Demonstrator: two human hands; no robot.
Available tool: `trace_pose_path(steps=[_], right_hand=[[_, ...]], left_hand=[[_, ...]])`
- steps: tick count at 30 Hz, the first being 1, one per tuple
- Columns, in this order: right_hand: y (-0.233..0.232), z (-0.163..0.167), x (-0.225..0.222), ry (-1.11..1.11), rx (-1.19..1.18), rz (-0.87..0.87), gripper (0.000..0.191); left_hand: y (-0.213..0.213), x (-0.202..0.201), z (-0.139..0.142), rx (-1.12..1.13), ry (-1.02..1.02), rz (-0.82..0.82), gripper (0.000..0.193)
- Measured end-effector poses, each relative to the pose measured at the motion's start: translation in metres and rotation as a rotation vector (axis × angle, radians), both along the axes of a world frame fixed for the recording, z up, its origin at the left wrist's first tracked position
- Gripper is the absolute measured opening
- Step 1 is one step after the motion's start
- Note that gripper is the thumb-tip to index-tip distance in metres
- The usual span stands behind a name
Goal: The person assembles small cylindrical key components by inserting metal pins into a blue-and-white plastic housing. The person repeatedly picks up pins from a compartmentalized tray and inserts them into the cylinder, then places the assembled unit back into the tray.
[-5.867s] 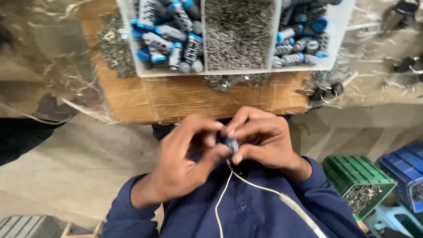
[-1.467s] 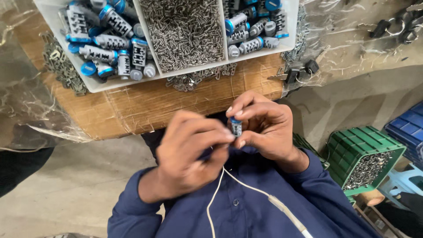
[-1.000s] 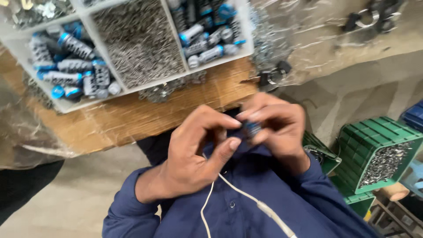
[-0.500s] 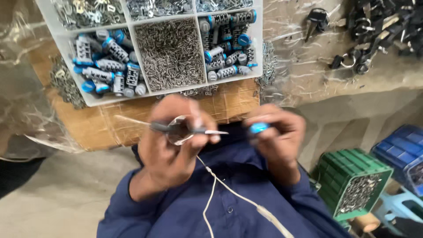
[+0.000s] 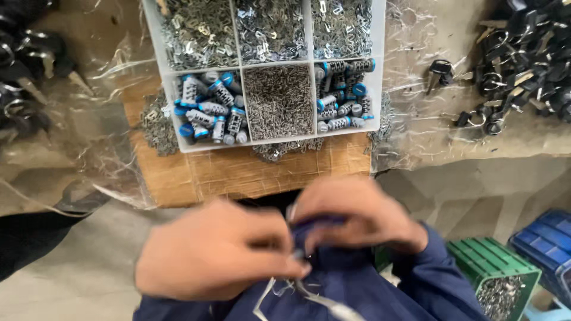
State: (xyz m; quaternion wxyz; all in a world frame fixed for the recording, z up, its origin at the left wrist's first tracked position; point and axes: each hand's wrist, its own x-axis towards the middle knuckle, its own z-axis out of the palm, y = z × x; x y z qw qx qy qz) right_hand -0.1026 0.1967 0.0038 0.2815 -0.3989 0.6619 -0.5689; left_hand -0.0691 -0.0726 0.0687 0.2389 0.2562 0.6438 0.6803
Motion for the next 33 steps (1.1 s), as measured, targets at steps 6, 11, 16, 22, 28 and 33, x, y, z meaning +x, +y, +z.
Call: trace_pose_path(steps=[6, 11, 16, 22, 28, 33], right_hand=[[-0.014, 0.027, -0.062, 0.712, 0.355, -0.281, 0.031], [-0.02, 0.03, -0.084, 0.657, 0.491, -0.181, 0.036], [-0.013, 0.038, -0.097, 0.575, 0.353, -0.345, 0.037], [-0.031, 0.002, -0.114, -0.275, -0.217, -0.295, 0.018], [-0.032, -0.012, -0.087, -0.44, -0.188, -0.35, 0.019], [-0.034, -0.002, -0.079, -0.356, -0.081, -0.404, 0.028]], left_hand=[[0.028, -0.015, -0.005, -0.537, 0.566, 0.889, 0.018], [0.044, -0.031, -0.043, -1.0, 0.682, 0.779, 0.016], [0.049, -0.038, -0.06, -1.032, 0.699, 0.803, 0.007], [0.051, -0.036, -0.058, -0.931, 0.718, 0.834, 0.009], [0.052, -0.042, -0.05, -0.998, 0.646, 0.774, 0.011], [0.051, -0.032, -0.046, -0.816, 0.519, 0.905, 0.015]])
